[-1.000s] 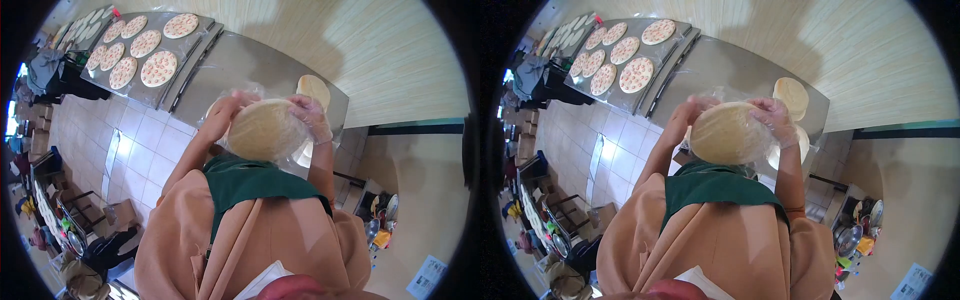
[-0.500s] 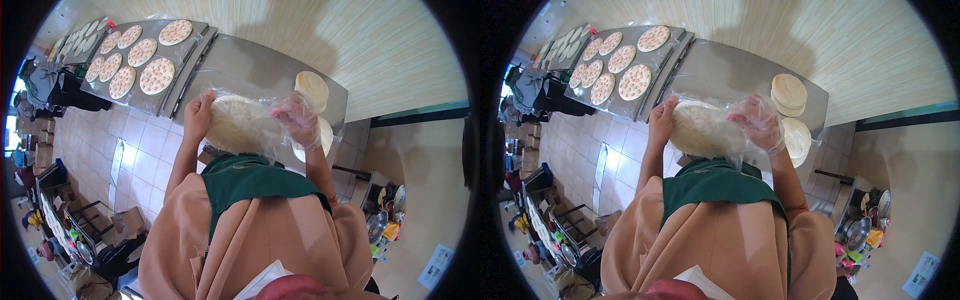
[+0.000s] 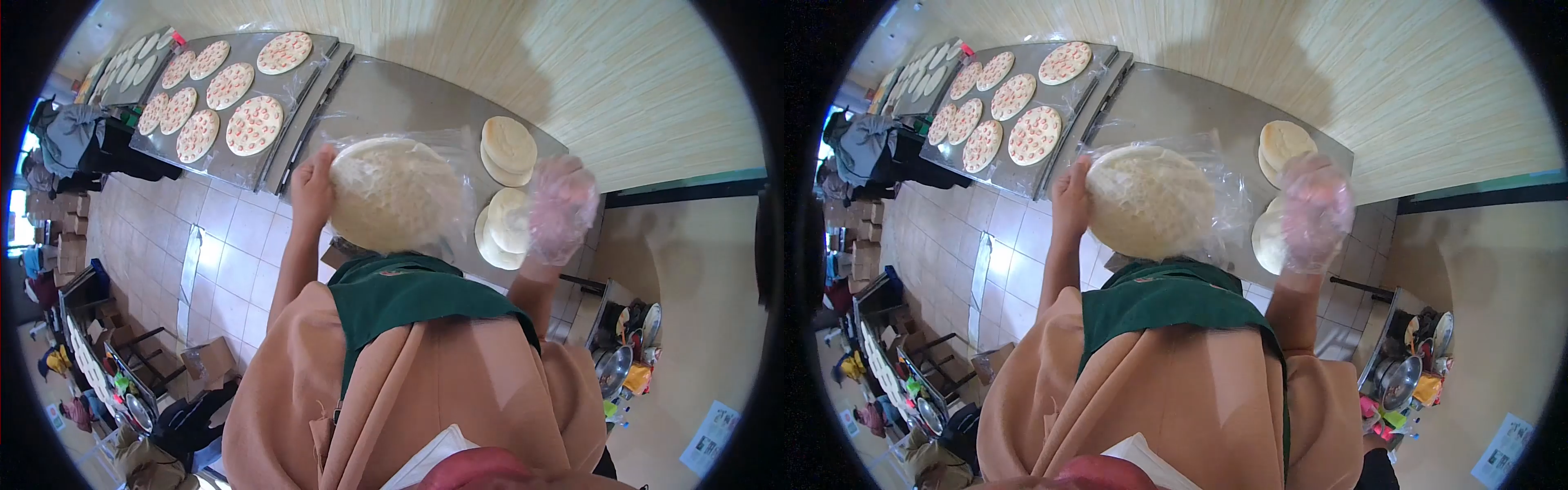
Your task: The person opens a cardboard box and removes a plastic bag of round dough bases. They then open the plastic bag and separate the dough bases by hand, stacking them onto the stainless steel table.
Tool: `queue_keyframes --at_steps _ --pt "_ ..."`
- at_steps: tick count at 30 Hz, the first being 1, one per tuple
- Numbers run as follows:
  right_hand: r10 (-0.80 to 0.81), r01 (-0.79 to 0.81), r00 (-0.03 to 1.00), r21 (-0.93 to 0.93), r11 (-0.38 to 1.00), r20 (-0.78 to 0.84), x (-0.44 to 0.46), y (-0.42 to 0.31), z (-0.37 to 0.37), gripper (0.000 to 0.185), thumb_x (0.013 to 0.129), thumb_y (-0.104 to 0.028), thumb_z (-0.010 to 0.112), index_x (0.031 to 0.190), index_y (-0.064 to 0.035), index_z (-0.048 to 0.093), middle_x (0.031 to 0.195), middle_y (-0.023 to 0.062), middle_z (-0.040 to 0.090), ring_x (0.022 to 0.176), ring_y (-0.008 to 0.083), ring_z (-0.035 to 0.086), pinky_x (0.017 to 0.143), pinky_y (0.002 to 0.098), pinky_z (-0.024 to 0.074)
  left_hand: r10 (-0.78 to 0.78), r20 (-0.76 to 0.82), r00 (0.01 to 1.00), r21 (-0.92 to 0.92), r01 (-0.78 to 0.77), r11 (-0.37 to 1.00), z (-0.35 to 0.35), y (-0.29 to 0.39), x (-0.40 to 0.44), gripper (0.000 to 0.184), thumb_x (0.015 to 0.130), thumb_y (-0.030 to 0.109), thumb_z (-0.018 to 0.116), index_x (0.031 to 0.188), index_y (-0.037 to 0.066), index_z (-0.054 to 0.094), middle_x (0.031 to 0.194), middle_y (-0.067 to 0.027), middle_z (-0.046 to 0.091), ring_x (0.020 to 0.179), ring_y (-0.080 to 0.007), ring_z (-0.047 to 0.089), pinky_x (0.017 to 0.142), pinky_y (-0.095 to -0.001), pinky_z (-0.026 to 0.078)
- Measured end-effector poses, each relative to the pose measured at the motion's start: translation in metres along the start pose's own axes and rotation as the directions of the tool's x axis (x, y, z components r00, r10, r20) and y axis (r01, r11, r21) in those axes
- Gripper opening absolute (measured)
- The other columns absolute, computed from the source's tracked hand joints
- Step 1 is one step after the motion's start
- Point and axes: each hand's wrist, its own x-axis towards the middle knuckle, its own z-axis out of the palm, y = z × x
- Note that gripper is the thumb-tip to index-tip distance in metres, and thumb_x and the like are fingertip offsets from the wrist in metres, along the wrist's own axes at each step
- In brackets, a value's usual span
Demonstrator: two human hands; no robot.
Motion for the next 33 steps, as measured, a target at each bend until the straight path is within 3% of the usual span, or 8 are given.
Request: queue_keyframes --at_steps 6,10,13,18,21,25,27,33 --pt "0.380 0.042 0.864 -0.799 0.599 0.330 0.033 0.030 0.034 0.024 0.090 -0.026 0.064 0.103 -0.0071 0.068 0.097 0.0111 0.065 0.095 0.0226 0.060 0.085 0.0325 0.0463 0.282 0.025 0.959 0.323 -0.275 0.906 0.015 0.046 -0.021 0.041 0.101 0.031 0.050 0.078 0.001 0.065 0.062 0.0013 0.056 0.059 -0.0056 0.046 0.056 -0.0248 0.040" --pt "0.582 -0.133 0.747 -0.784 0.606 0.323 0.023 0.060 0.042 0.020 0.083 -0.023 0.072 0.096 -0.0079 0.069 0.084 0.0075 0.066 0.085 0.0223 0.061 0.077 0.0321 0.0470 0.336 0.020 0.942 0.356 -0.321 0.878 0.018 0.054 -0.024 0.041 0.101 0.031 0.051 0.077 0.001 0.065 0.061 0.0007 0.055 0.058 -0.0059 0.045 0.055 -0.0257 0.040" --pt "0.192 0.289 0.771 -0.602 0.745 0.607 0.020 0.058 0.048 0.013 0.080 -0.014 0.073 0.092 -0.0096 0.069 0.074 0.0043 0.063 0.076 0.0205 0.059 0.073 0.0315 0.0462 0.236 -0.079 0.969 0.338 -0.197 0.920 0.006 0.040 -0.015 0.041 0.100 0.033 0.051 0.077 0.001 0.065 0.059 0.0015 0.052 0.056 -0.0059 0.043 0.053 -0.0255 0.037" --pt "0.193 -0.174 0.969 -0.130 0.976 0.154 0.019 0.038 0.016 0.003 0.087 -0.011 0.064 0.089 -0.0082 0.064 0.086 0.0016 0.059 0.079 0.0142 0.054 0.074 0.0305 0.0442 0.027 -0.229 0.973 0.100 -0.004 0.995 -0.026 0.033 -0.015 0.044 0.102 0.035 0.047 0.077 0.003 0.063 0.061 0.0051 0.050 0.055 -0.0028 0.039 0.049 -0.0227 0.031" --pt "0.134 -0.389 0.867 -0.481 0.786 -0.481 0.000 0.068 -0.017 0.023 0.097 -0.029 0.053 0.091 -0.0081 0.061 0.092 0.0020 0.057 0.083 0.0121 0.052 0.075 0.0296 0.0429 0.181 -0.328 0.927 -0.012 -0.196 0.981 -0.021 0.032 -0.022 0.041 0.102 0.033 0.046 0.078 0.004 0.062 0.063 0.0058 0.050 0.056 -0.0016 0.039 0.050 -0.0216 0.031" --pt "0.471 -0.536 0.844 -0.353 0.767 -0.256 -0.071 0.095 0.022 0.044 0.094 -0.048 0.051 0.107 -0.0071 0.061 0.096 0.0036 0.061 0.082 0.0138 0.057 0.076 0.0294 0.0439 0.628 -0.333 0.703 0.349 -0.527 0.775 0.008 0.042 -0.032 0.035 0.103 0.024 0.046 0.080 0.002 0.061 0.066 0.0037 0.053 0.058 -0.0036 0.041 0.054 -0.0210 0.035" --pt "0.620 -0.671 0.709 -0.590 0.448 -0.335 -0.072 0.115 0.051 0.029 0.094 -0.035 0.060 0.095 -0.0066 0.066 0.087 0.0038 0.064 0.077 0.0124 0.057 0.071 0.0289 0.0466 0.568 -0.317 0.759 0.386 -0.444 0.808 0.016 0.050 -0.043 0.034 0.103 0.023 0.046 0.081 0.001 0.060 0.068 0.0022 0.054 0.062 -0.0051 0.045 0.058 -0.0216 0.039" --pt "0.618 -0.698 0.707 -0.196 0.689 -0.343 -0.049 0.125 -0.017 0.010 0.089 -0.013 0.066 0.090 -0.0028 0.067 0.079 0.0023 0.065 0.070 0.0105 0.058 0.067 0.0235 0.0470 0.515 -0.380 0.768 0.321 -0.413 0.852 -0.020 0.048 -0.025 0.035 0.102 0.025 0.047 0.082 0.000 0.060 0.067 0.0018 0.054 0.063 -0.0045 0.044 0.057 -0.0214 0.037"
